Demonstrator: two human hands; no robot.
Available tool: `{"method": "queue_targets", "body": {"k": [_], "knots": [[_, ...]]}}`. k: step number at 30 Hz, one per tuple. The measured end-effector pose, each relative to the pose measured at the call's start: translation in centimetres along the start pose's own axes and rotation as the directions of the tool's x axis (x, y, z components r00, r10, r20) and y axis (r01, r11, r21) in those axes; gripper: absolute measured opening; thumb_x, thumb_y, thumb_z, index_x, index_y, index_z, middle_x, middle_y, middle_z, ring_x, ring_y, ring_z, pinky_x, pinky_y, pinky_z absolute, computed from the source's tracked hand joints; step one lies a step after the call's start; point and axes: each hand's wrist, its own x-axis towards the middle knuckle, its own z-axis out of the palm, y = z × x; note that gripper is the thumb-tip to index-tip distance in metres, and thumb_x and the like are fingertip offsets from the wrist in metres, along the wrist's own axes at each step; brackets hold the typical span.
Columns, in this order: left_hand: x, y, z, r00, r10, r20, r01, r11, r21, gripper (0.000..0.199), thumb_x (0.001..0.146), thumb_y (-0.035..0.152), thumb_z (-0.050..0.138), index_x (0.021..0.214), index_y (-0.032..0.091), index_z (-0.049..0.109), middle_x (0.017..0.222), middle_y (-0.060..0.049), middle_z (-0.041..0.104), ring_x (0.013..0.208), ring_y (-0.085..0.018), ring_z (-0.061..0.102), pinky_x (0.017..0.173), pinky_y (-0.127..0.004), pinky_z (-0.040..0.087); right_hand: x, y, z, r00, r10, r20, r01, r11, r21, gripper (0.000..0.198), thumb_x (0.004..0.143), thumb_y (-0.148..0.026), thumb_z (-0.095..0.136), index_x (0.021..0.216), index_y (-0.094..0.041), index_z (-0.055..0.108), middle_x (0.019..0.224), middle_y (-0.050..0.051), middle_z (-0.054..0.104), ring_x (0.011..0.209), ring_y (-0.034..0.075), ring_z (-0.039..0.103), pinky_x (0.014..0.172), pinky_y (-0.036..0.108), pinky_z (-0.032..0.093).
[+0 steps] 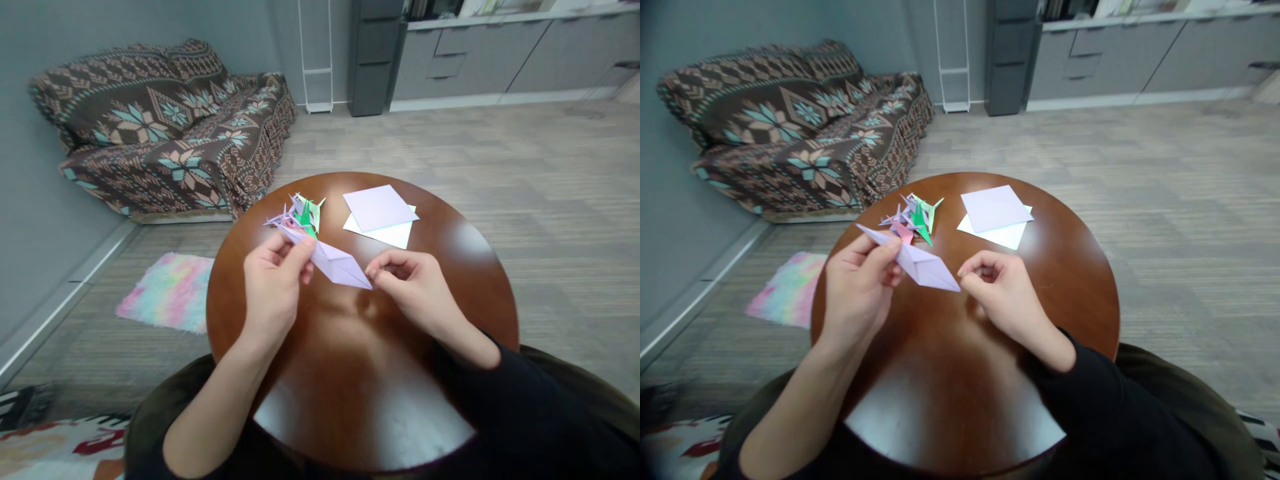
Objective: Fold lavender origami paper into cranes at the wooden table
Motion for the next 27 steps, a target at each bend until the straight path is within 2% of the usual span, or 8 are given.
{"method": "queue_targets", "body": {"k": [4,8,11,13,16,19,23,27], "knots": [[0.8,0.3,-0.3,0.978,-0.044,0.206,0.007,0.984,0.178,0.008,0.086,0.024,0.072,0.087,0.016,0.070,0.086,-0.002,0.065,0.077,-0.012,0.060,0.071,-0.022,0.048,0.7,0.1,-1.2,0.998,-0.056,-0.043,0.055,0.998,-0.027,0.006,0.080,-0.020,0.069,0.075,-0.017,0.071,0.070,0.001,0.067,0.065,0.012,0.057,0.061,0.025,0.044],[-0.6,0.7,0.6,0.790,-0.353,0.502,0.229,0.929,0.292,0.040,0.087,0.024,0.072,0.124,0.022,0.058,0.077,0.003,0.062,0.063,-0.011,0.056,0.059,-0.021,0.041,0.7,-0.8,-1.1,0.992,-0.070,0.101,0.059,0.993,0.103,0.033,0.082,-0.028,0.078,0.113,-0.021,0.066,0.085,0.000,0.069,0.067,0.011,0.058,0.058,0.023,0.045],[-1.1,0.8,0.9,0.713,-0.419,0.563,0.318,0.908,0.273,0.065,0.082,0.023,0.079,0.137,0.026,0.043,0.078,0.003,0.067,0.063,-0.011,0.061,0.057,-0.019,0.041,0.5,-1.2,-0.9,0.969,-0.018,0.247,0.000,0.997,0.071,0.027,0.082,-0.026,0.078,0.106,-0.020,0.068,0.073,-0.003,0.066,0.054,0.009,0.054,0.049,0.021,0.043],[-0.9,0.7,0.8,0.743,-0.392,0.542,0.321,0.920,0.225,0.062,0.083,0.030,0.079,0.135,0.024,0.045,0.084,-0.001,0.072,0.070,-0.013,0.067,0.060,-0.019,0.045,0.5,-1.2,-1.1,0.971,-0.009,0.239,-0.008,0.998,0.070,0.014,0.084,-0.025,0.077,0.093,-0.017,0.071,0.063,-0.003,0.063,0.050,0.009,0.056,0.049,0.021,0.046],[0.0,0.4,0.2,0.882,-0.268,0.388,0.265,0.962,0.064,0.052,0.094,0.055,0.062,0.133,0.023,0.047,0.101,-0.008,0.075,0.080,-0.018,0.075,0.068,-0.025,0.056,1.0,-1.1,-1.8,0.999,-0.054,-0.009,0.055,0.977,0.206,0.013,0.081,-0.024,0.081,0.084,-0.017,0.070,0.069,-0.002,0.068,0.057,0.011,0.067,0.058,0.023,0.058],[0.3,0.3,0.1,0.941,-0.149,0.305,0.165,0.986,-0.030,0.060,0.095,0.059,0.057,0.143,0.030,0.036,0.109,-0.009,0.074,0.084,-0.020,0.078,0.076,-0.032,0.062,1.3,-1.1,-2.0,0.978,-0.054,-0.200,0.118,0.939,0.323,0.019,0.078,-0.023,0.085,0.087,-0.019,0.069,0.081,-0.002,0.070,0.068,0.013,0.074,0.070,0.026,0.064],[-0.7,0.5,0.9,0.939,-0.055,0.339,0.034,0.997,0.069,0.072,0.087,0.041,0.076,0.147,0.031,0.038,0.106,-0.007,0.075,0.087,-0.022,0.078,0.083,-0.034,0.064,0.8,-1.2,-1.1,0.990,-0.049,-0.133,0.091,0.940,0.328,0.023,0.078,-0.026,0.086,0.087,-0.019,0.066,0.079,-0.002,0.069,0.069,0.015,0.076,0.073,0.030,0.066],[-1.5,0.7,1.5,0.954,-0.003,0.299,-0.054,0.982,0.181,0.020,0.091,0.031,0.072,0.106,0.019,0.070,0.097,-0.006,0.076,0.076,-0.017,0.076,0.076,-0.028,0.065,-0.2,-1.6,-0.1,0.995,-0.097,0.023,0.088,0.964,0.249,0.018,0.085,-0.027,0.079,0.087,-0.021,0.062,0.076,-0.001,0.070,0.070,0.015,0.074,0.072,0.029,0.063]]}}
